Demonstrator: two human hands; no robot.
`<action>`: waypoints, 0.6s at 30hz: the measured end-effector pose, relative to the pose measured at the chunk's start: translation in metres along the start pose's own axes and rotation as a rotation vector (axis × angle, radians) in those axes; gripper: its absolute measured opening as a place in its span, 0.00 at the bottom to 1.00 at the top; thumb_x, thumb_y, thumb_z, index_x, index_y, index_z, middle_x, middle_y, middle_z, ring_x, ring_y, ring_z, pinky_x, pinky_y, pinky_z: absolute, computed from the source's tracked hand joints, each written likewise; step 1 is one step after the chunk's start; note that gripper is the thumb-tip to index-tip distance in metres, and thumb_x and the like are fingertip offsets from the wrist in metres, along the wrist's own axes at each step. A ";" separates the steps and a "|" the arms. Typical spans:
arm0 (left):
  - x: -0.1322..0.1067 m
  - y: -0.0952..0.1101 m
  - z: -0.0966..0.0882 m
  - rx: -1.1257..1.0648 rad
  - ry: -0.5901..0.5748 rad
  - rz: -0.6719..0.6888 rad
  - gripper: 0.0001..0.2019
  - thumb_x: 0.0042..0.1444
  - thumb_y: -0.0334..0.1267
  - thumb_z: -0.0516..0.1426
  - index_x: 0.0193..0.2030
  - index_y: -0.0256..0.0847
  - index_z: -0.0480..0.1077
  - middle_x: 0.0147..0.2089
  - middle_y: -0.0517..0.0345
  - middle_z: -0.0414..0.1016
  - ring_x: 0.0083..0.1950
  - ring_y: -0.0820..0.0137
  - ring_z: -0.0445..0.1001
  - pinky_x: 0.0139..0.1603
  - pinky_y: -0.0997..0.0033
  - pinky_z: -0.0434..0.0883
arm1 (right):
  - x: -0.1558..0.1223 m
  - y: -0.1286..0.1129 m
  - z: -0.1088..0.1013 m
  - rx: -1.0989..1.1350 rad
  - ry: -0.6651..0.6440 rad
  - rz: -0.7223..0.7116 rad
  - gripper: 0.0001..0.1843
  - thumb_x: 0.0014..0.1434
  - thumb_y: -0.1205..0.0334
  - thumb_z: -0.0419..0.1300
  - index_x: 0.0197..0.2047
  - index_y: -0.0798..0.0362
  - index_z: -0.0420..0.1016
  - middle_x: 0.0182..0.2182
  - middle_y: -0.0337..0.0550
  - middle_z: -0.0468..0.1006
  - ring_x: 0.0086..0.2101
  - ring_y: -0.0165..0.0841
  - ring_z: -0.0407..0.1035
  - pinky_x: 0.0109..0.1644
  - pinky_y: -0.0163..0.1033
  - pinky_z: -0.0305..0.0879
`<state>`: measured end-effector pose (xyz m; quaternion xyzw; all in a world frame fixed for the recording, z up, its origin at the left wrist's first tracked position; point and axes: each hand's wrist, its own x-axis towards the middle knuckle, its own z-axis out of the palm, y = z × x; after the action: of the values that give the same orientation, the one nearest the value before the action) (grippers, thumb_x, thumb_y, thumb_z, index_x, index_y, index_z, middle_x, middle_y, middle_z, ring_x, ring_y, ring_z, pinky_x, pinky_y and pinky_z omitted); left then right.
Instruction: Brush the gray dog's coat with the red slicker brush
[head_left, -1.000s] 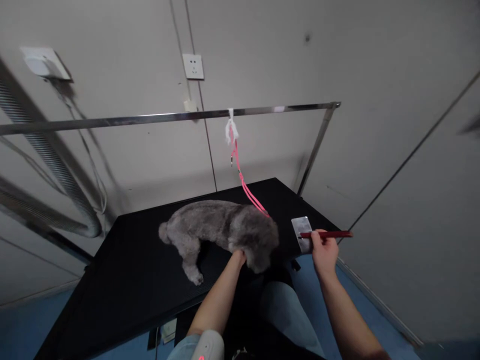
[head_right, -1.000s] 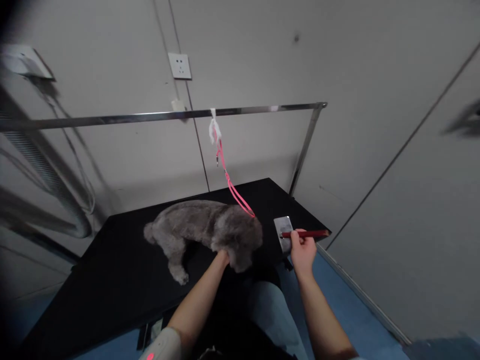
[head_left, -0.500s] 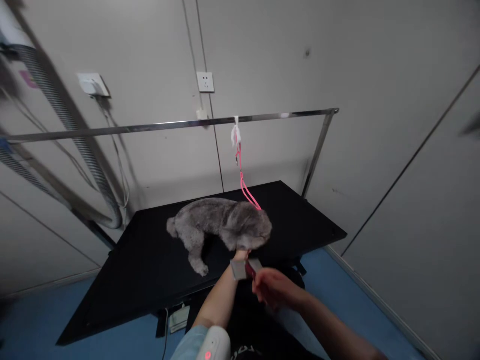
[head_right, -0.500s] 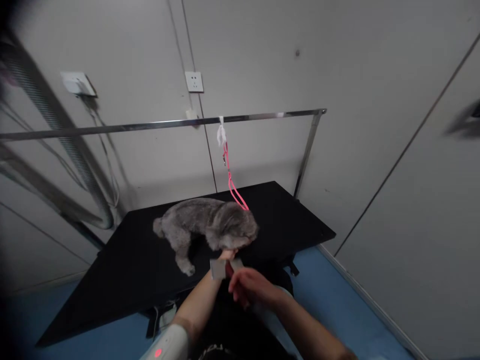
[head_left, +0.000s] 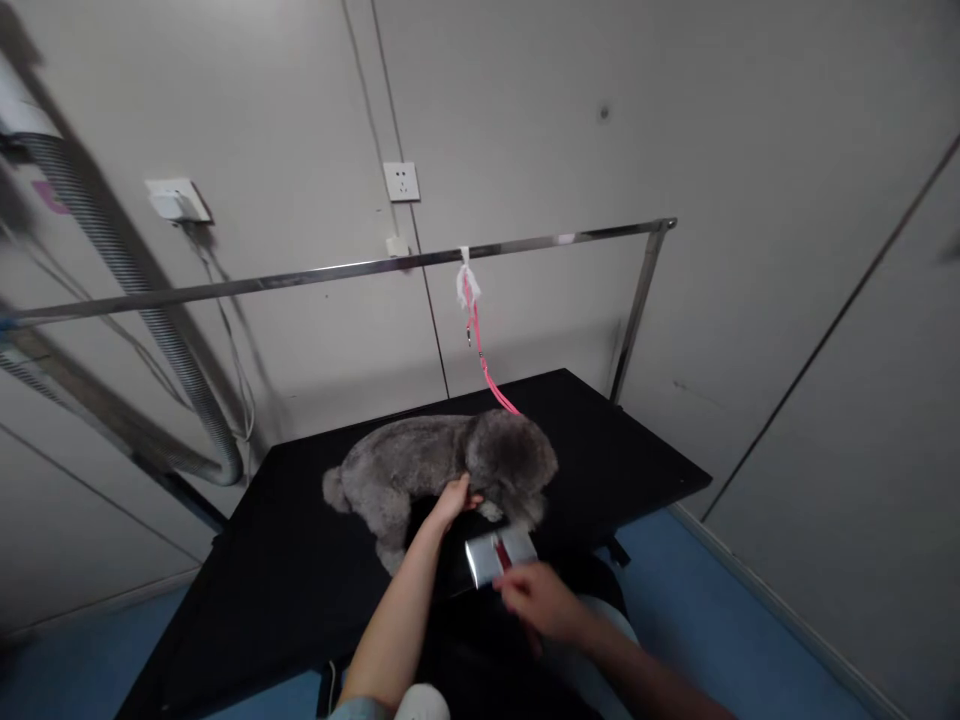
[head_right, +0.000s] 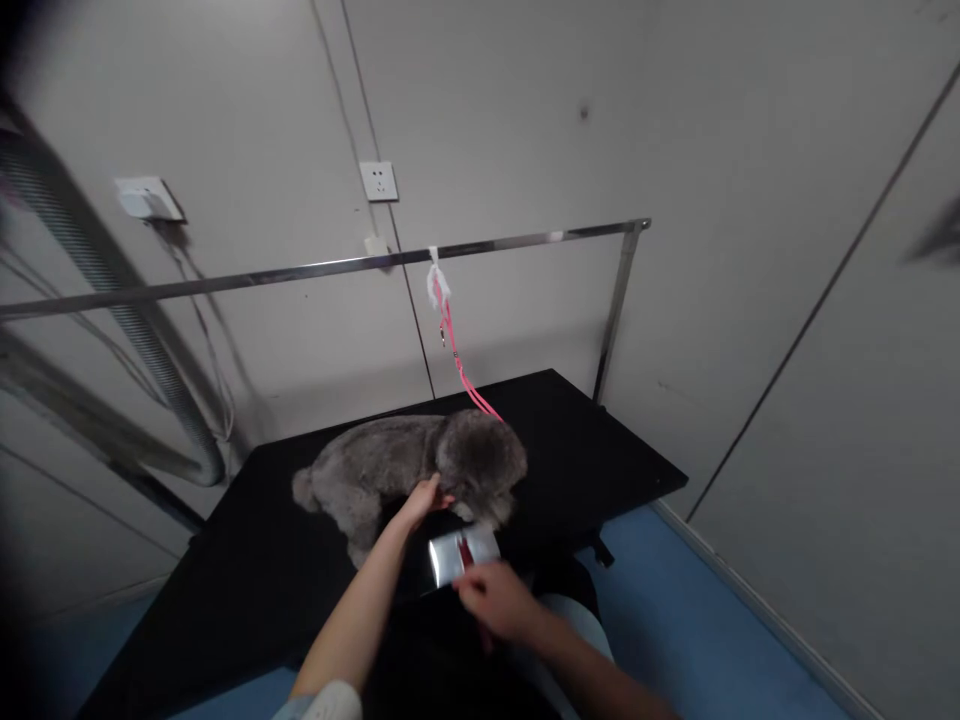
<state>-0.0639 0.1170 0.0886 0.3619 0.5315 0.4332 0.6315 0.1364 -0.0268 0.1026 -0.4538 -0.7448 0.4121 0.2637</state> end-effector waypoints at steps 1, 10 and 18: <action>0.003 0.004 0.012 -0.027 -0.065 0.002 0.20 0.61 0.49 0.51 0.32 0.34 0.72 0.25 0.52 0.76 0.31 0.68 0.76 0.35 0.72 0.71 | 0.013 -0.006 -0.011 0.004 0.123 -0.070 0.16 0.57 0.64 0.52 0.42 0.52 0.80 0.35 0.43 0.82 0.35 0.35 0.74 0.41 0.36 0.67; 0.022 -0.037 0.059 -0.228 -0.296 -0.187 0.13 0.59 0.39 0.54 0.44 0.33 0.73 0.34 0.48 0.80 0.37 0.65 0.79 0.43 0.67 0.73 | -0.016 0.028 -0.008 0.183 -0.019 0.281 0.16 0.52 0.69 0.52 0.38 0.54 0.79 0.24 0.38 0.79 0.22 0.29 0.72 0.25 0.31 0.64; 0.028 -0.062 0.052 -0.245 -0.333 -0.425 0.13 0.60 0.40 0.51 0.40 0.34 0.73 0.29 0.51 0.79 0.40 0.62 0.79 0.51 0.61 0.70 | -0.005 0.032 -0.019 0.003 0.064 0.154 0.15 0.50 0.70 0.53 0.33 0.54 0.81 0.32 0.43 0.82 0.34 0.34 0.73 0.40 0.35 0.66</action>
<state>-0.0006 0.1206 0.0311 0.2295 0.4281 0.2870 0.8256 0.1680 -0.0162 0.0847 -0.5222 -0.6983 0.4175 0.2557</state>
